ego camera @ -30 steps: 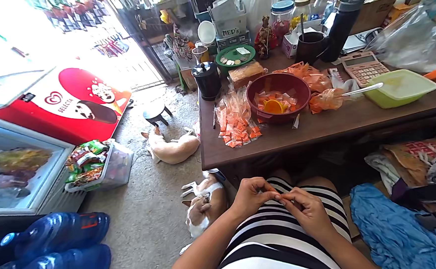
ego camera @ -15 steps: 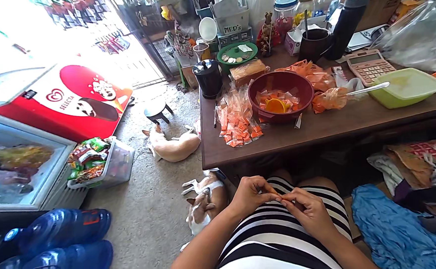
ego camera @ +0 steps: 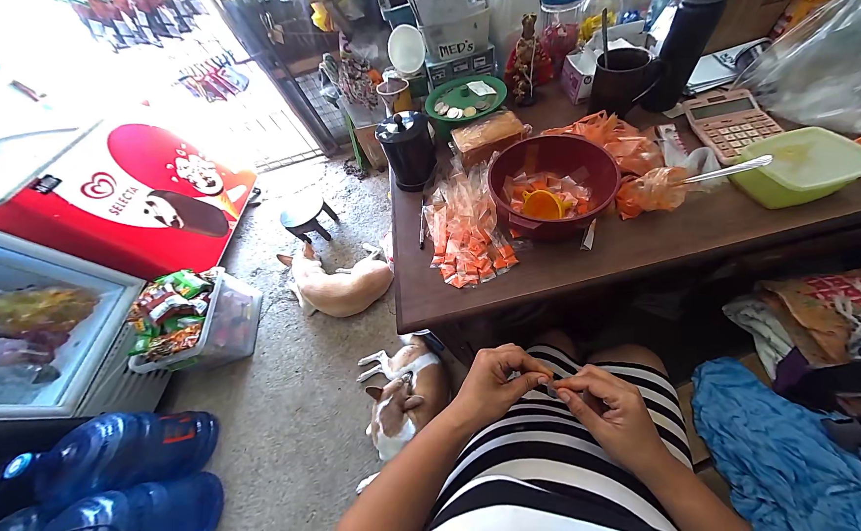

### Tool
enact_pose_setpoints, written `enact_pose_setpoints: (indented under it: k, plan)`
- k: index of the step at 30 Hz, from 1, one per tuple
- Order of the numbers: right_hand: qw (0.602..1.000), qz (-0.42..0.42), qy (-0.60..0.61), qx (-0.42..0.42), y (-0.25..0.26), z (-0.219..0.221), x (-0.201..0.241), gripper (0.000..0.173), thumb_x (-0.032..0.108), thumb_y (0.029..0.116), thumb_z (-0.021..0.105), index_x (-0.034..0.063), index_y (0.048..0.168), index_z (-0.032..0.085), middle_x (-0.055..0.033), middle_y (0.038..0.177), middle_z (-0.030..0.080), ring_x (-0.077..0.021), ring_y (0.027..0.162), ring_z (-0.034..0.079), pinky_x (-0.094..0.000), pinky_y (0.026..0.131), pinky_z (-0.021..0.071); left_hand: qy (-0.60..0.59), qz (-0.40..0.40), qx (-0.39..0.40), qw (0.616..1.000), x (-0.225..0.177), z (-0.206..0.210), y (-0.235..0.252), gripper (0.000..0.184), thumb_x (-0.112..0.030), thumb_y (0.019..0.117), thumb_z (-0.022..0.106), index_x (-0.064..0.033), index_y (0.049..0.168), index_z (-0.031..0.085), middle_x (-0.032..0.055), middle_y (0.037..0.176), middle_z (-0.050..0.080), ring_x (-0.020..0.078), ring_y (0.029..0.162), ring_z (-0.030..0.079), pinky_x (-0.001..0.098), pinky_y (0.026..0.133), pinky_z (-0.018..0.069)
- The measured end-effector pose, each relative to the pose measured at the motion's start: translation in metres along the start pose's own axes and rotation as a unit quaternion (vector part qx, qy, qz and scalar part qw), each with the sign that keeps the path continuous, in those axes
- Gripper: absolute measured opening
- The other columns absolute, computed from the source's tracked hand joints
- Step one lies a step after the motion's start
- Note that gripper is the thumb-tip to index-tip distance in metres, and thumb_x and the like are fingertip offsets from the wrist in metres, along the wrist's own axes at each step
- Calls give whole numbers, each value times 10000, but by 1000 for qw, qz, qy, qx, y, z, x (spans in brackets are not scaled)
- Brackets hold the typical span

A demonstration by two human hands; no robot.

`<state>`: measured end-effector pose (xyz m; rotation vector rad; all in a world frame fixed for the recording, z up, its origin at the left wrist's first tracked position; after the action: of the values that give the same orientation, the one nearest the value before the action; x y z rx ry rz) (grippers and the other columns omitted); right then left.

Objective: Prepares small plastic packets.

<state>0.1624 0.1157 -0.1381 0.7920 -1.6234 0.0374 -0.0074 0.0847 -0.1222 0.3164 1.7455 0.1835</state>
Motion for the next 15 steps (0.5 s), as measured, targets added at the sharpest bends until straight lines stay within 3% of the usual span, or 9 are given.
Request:
enact_pose_setpoints:
  k: [5,8,11,15]
  plan:
    - [1000,-5,-2,0,1,1,2,161,216,979,663,107,1027,772,50,852,639,95,661,473,-48,571,382,15,-8,-39,999,0,-5,-2,131,-96,801,851,-14,828,752,17,816,725,37,794,663,194,753,547]
    - [1000,-5,2,5,1,1,4,162,208,978,663,100,1033,772,43,856,641,95,658,470,-47,572,381,-2,-27,-41,999,0,-5,-3,162,-112,775,875,-23,790,740,3,800,717,24,775,654,181,731,539]
    - [1000,-9,-2,4,1,1,4,170,219,985,659,96,1025,769,46,849,635,97,650,457,-46,563,367,-17,-24,-30,999,-1,-3,-2,125,-103,859,806,0,830,741,14,817,715,24,790,659,185,746,546]
    - [1000,-6,-8,-4,0,-1,5,173,221,986,657,89,1012,766,46,844,633,98,654,460,-43,567,369,-14,-6,6,1000,-4,4,-1,160,-97,982,667,34,935,746,52,912,736,44,887,682,214,848,555]
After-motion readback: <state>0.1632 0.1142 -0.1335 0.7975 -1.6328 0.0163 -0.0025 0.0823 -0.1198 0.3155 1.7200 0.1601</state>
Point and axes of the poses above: each hand's wrist, its own y-axis towards the middle knuckle, its own z-axis out of the palm, x = y × z, the point moved 8 cm from there along y, towards the middle knuckle
